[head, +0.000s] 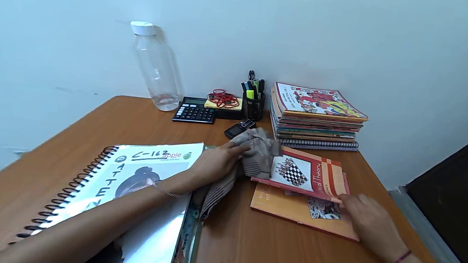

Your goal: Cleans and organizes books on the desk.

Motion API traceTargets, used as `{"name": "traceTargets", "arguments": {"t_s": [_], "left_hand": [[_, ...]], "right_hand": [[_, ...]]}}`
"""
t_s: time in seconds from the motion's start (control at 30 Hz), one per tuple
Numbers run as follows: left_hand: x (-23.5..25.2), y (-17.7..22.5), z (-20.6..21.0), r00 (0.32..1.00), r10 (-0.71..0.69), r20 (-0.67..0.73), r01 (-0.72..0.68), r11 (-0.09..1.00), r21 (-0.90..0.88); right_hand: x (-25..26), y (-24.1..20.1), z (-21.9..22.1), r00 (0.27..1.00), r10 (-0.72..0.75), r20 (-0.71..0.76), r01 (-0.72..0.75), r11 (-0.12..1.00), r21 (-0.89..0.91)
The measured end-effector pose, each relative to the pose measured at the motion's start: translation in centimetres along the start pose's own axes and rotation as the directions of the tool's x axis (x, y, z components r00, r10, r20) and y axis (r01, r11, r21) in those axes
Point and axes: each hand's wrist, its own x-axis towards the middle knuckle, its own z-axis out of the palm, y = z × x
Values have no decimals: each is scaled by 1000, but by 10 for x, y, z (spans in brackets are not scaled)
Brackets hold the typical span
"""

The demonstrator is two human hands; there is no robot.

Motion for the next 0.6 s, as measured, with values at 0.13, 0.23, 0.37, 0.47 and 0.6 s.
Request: {"name": "traceTargets", "arguments": {"t_s": [0.13,0.23,0.37,0.47,0.6], "left_hand": [[-11,3,-45,918,15,-397,-74,989,-132],[-15,7,-82,787,60,-614,-139,987,-82],[-15,12,-101,755,69,-652,-135,989,-52],[-7,15,-81,817,103,-567,-160,986,-52],[12,19,-42,939,78,-335,-117,988,-97]], "right_hand": [[48,19,-44,967,192,-164,-177,979,103],[69,35,-80,877,479,-37,-454,852,261],[59,51,-67,624,705,338,-761,448,469],[40,38,-34,435,701,565,-878,192,438],[6,38,6,264,691,672,-817,-210,537]]}}
